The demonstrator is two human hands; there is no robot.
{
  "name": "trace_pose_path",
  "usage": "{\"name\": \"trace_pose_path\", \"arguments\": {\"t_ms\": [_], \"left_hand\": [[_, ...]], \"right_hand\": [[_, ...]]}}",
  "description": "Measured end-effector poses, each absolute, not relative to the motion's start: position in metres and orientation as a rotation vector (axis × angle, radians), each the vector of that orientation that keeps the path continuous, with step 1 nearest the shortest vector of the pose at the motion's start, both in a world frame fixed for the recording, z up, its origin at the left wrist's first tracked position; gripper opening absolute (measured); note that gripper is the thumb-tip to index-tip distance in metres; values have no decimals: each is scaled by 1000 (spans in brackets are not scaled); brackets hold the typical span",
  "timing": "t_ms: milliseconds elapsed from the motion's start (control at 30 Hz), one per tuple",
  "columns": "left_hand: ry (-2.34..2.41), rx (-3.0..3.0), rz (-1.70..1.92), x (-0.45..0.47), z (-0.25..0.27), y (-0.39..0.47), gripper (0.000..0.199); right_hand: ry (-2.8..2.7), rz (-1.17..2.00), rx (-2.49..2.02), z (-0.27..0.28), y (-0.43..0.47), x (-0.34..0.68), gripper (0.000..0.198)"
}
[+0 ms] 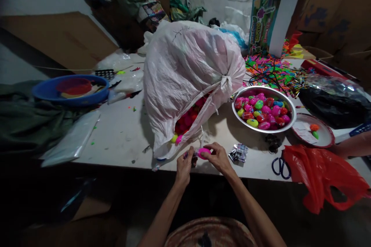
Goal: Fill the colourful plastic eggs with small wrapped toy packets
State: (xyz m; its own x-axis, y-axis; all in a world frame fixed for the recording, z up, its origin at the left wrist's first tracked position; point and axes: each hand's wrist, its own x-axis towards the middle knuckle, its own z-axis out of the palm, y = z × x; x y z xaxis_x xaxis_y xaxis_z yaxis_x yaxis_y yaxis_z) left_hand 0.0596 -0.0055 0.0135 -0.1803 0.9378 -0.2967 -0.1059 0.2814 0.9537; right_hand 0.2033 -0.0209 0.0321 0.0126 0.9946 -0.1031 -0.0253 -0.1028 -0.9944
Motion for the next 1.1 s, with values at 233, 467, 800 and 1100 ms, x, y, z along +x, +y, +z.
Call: {"name": "trace_pose_path", "arguments": {"t_ms": [233,467,800,1100], "left_hand": [[1204,624,1171,70,22,-5,35],[1086,484,1042,76,16,-4,33],[1008,627,902,80,20,0,38],[987,481,974,84,14,1,32]], "right_hand": [[-962,1317,-1237,16,-27,202,43],[-692,1432,-1136,14,-31,202,40],[-666,1436,-1095,11,-34,208,35],[-960,1036,-1236,13,-40,208,30]]}}
